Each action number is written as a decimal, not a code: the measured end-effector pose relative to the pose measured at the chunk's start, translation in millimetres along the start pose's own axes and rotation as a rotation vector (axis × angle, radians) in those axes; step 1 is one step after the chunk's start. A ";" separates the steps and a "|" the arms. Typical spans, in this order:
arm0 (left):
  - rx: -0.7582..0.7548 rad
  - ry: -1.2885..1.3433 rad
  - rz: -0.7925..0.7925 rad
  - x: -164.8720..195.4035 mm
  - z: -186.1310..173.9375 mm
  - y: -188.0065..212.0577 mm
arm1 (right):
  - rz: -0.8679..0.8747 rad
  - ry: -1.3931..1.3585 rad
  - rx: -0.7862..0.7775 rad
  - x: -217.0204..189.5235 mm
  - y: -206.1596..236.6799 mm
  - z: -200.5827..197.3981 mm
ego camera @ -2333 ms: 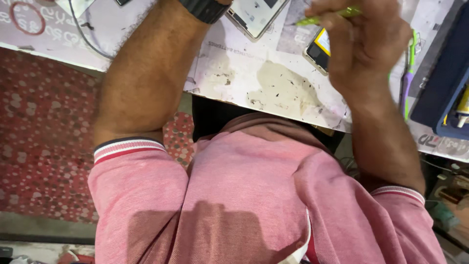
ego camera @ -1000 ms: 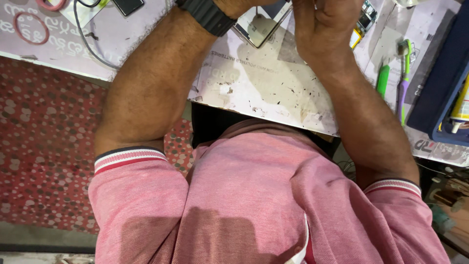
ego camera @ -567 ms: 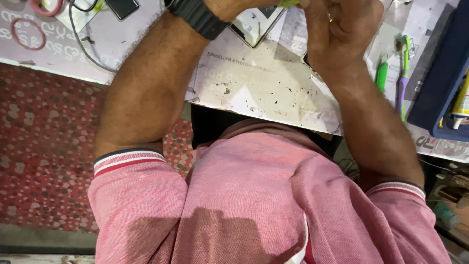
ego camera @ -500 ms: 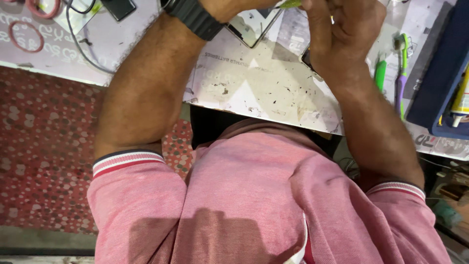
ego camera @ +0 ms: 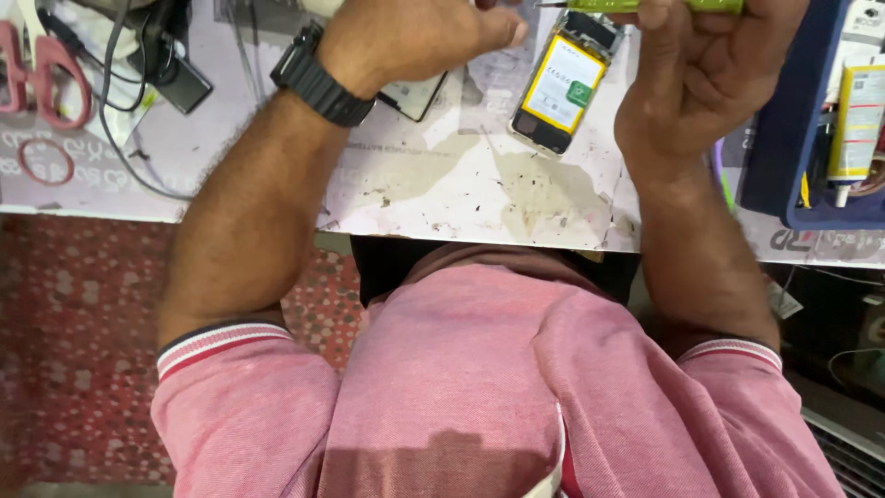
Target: The person uses a green screwdriver to remove screws from a disassembled smartphone, then uses a toothbrush to clean the battery area. They handle a small black component and reposition the phone on the workbench.
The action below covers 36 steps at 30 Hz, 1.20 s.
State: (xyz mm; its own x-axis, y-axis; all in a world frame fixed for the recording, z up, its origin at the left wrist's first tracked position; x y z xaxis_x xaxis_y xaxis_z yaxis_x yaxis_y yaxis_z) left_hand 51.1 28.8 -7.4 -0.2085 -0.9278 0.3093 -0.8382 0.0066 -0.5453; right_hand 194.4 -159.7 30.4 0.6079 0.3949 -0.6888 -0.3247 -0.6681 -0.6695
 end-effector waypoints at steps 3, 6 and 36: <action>0.004 0.430 -0.373 -2.0 6.4 -2.2 | 0.011 0.000 0.051 0.9 2.2 -2.6; -0.017 0.496 -0.454 0.5 10.1 -5.9 | 0.016 -0.029 0.063 3.0 5.3 -2.9; 0.091 0.659 -0.318 11.1 9.5 -7.1 | 0.055 -0.024 0.137 4.3 11.2 -22.4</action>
State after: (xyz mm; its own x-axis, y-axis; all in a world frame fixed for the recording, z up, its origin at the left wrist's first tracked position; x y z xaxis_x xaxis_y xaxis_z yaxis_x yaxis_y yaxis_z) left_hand 59.6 15.0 -7.5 -0.2459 -0.4634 0.8514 -0.8693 -0.2831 -0.4052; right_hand 209.6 -179.6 26.1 0.5695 0.3758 -0.7311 -0.4538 -0.5979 -0.6608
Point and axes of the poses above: each hand's wrist, its own y-axis away from the middle knuckle, its own z-axis out of the palm, x = y × z, the point moved 3 cm from there along -y, towards the middle knuckle, and after that the axes turned 2 degrees about -y, right-handed, at the moved point
